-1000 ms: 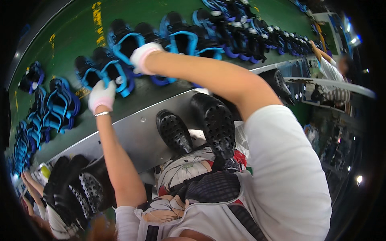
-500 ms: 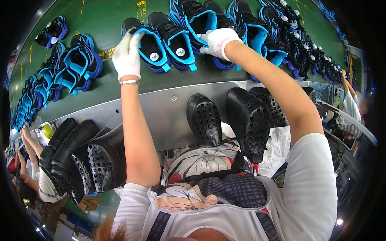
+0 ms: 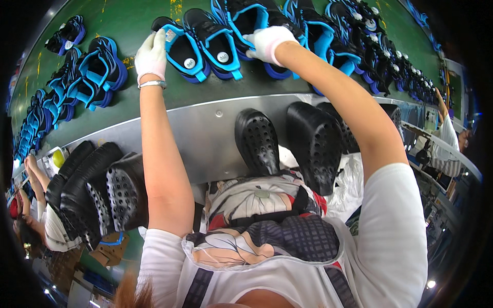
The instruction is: The person picks up a black shoe component and fits it onto the upper of a blue and black shoe on a conveyor belt, repeating this action by hand for multiple shoes.
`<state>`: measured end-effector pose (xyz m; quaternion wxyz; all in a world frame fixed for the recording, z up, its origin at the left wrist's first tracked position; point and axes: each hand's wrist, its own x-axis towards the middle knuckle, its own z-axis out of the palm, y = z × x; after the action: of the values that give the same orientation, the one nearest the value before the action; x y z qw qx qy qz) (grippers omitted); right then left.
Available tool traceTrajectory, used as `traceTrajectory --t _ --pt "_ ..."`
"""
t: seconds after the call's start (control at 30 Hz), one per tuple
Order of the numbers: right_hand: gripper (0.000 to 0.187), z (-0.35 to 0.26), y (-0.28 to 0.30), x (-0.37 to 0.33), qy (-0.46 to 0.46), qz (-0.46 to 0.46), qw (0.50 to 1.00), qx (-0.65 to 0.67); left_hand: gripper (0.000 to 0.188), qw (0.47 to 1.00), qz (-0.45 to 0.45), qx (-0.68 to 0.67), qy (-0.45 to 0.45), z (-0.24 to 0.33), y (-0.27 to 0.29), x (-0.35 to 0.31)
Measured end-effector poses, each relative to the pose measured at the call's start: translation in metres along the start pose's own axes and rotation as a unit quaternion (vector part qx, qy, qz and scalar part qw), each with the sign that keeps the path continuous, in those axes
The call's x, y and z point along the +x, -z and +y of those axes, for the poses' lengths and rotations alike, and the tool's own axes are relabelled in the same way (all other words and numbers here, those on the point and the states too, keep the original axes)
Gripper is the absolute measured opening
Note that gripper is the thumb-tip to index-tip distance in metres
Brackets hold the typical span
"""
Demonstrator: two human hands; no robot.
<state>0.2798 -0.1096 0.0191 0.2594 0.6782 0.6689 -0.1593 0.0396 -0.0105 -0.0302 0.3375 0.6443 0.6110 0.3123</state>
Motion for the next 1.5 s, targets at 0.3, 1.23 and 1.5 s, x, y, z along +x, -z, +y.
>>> traceTrajectory --t 0.3,1.23,1.5 --pt "0.048 0.008 0.007 -0.026 0.067 0.099 0.992 0.047 0.05 0.993 0.029 0.07 -0.093 -0.013 0.015 -0.105" --pt "0.026 -0.017 0.035 -0.245 0.158 0.171 0.959 0.163 0.04 0.988 -0.151 0.012 -0.033 -0.001 0.022 -0.211" --pt "0.06 0.105 -0.091 -0.324 -0.086 0.09 0.963 0.24 0.037 0.982 -0.187 0.024 0.008 -0.017 0.03 -0.233"
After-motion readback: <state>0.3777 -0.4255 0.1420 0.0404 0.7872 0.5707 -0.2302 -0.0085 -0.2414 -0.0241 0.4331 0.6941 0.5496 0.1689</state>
